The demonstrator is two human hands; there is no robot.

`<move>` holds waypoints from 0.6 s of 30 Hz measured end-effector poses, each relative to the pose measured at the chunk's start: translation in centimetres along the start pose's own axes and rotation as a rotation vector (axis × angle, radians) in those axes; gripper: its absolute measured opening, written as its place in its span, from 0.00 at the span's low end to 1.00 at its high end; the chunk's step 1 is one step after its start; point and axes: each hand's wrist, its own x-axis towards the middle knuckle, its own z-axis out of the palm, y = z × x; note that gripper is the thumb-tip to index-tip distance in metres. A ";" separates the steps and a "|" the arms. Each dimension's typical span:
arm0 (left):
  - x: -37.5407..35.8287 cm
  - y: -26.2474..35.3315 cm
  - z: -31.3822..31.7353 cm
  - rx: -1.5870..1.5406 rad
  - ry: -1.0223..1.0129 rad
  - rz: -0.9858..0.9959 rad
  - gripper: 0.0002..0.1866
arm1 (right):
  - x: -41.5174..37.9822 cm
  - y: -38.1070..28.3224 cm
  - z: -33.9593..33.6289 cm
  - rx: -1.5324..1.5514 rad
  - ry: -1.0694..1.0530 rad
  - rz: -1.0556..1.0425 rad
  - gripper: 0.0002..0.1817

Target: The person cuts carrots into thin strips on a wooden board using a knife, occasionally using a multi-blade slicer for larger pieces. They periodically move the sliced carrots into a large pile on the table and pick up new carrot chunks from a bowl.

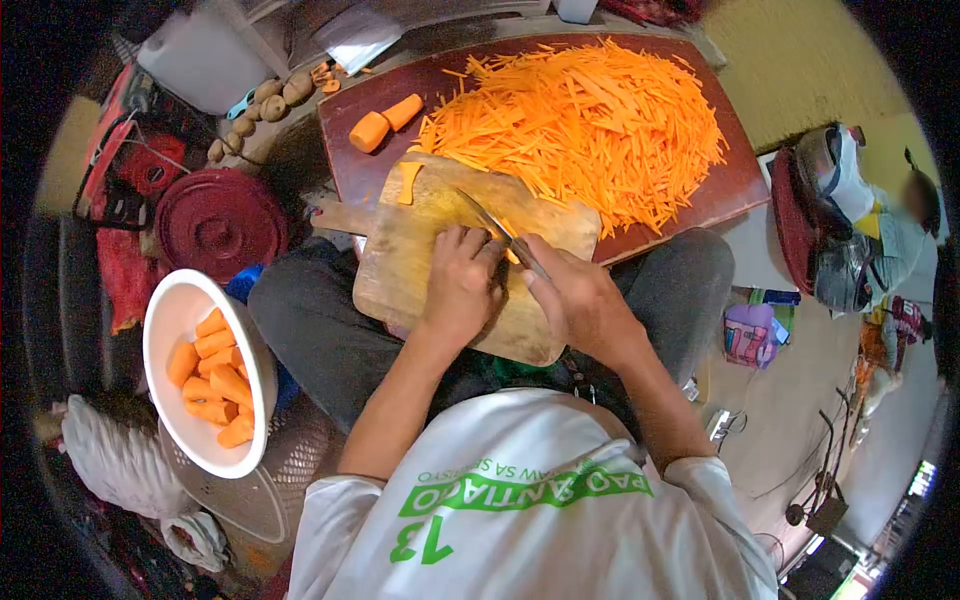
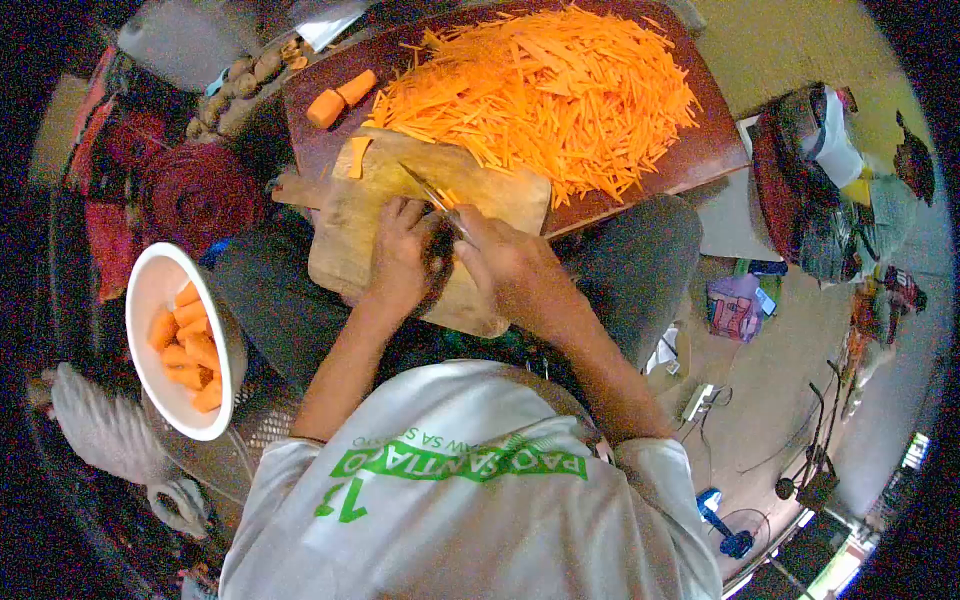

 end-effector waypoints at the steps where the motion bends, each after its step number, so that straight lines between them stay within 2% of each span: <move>1: 0.0 0.0 -0.1 0.003 0.003 0.004 0.25 | 0.3 0.1 0.0 0.002 0.039 -0.069 0.23; 4: 0.1 0.2 -0.5 -0.018 0.018 -0.005 0.24 | -1.4 -1.9 -2.2 0.080 -0.095 0.135 0.23; 7: 0.0 0.1 -0.4 -0.023 0.021 -0.018 0.24 | -2.7 -1.1 -0.4 0.092 0.007 0.045 0.24; 10: 0.2 0.0 -0.2 -0.017 0.003 -0.014 0.24 | -0.8 -0.7 0.2 0.019 -0.040 0.065 0.25; 13: 0.1 0.0 -0.5 -0.011 -0.010 -0.012 0.24 | 0.4 0.1 0.3 0.036 0.023 -0.064 0.25; 18: -0.2 -0.2 -0.2 -0.014 0.010 -0.027 0.23 | -1.3 -1.8 -1.4 0.093 -0.112 0.170 0.25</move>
